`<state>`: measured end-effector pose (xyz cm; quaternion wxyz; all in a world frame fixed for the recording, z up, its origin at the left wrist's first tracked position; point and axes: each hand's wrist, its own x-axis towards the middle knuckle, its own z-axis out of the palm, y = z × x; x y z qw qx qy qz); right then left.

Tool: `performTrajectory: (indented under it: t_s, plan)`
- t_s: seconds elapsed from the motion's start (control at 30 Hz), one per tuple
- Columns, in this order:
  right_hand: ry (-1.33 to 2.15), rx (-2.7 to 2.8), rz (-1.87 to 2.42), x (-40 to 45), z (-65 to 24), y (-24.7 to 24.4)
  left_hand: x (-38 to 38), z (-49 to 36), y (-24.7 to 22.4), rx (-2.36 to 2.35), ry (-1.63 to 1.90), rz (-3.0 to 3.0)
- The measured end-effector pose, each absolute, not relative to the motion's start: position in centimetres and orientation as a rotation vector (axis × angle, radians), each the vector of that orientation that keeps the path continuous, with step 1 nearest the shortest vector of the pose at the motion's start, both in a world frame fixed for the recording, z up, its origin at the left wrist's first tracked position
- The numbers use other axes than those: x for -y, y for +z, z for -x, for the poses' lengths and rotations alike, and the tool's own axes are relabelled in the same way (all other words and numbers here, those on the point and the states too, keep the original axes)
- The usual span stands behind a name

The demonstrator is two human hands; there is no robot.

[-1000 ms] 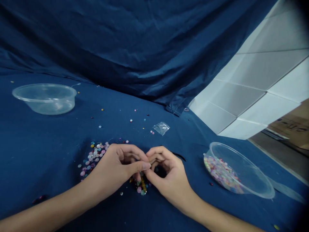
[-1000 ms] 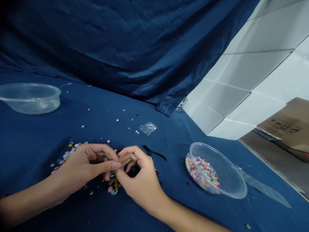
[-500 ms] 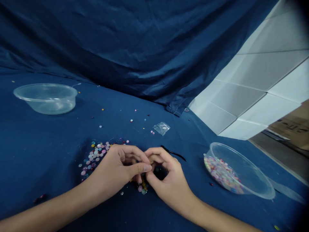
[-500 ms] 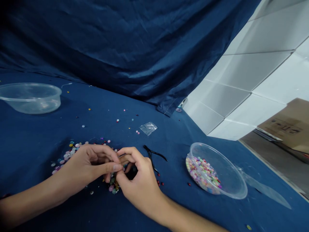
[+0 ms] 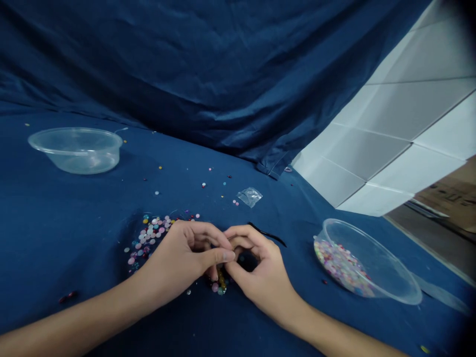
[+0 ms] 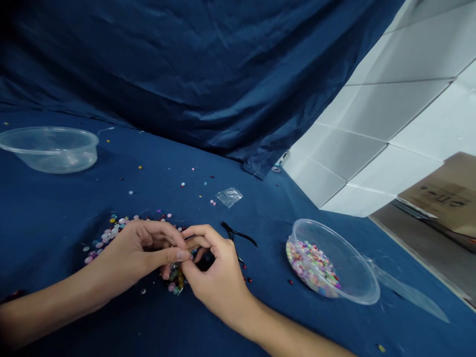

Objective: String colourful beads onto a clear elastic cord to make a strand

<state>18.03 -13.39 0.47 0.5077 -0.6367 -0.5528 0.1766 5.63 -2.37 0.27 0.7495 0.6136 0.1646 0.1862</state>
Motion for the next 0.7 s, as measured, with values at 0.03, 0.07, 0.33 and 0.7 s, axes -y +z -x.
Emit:
performTrajectory:
  t_s: [0.03,0.07,0.33,0.7]
  plan:
    - [0.425,1.332,1.534,13.38,-18.04,0.49,2.38,-5.64,0.29,-0.360,0.407,-1.343]
    - [0.423,1.332,1.534,13.36,-18.05,0.51,2.39,-5.65,0.31,-0.361,0.407,-1.346]
    - [0.371,1.328,1.504,13.19,-17.97,0.56,2.28,-5.56,0.42,-0.377,0.431,-1.360]
    - [0.505,1.182,1.450,12.98,-18.29,0.61,2.05,-5.42,0.85,-0.437,0.511,-1.388]
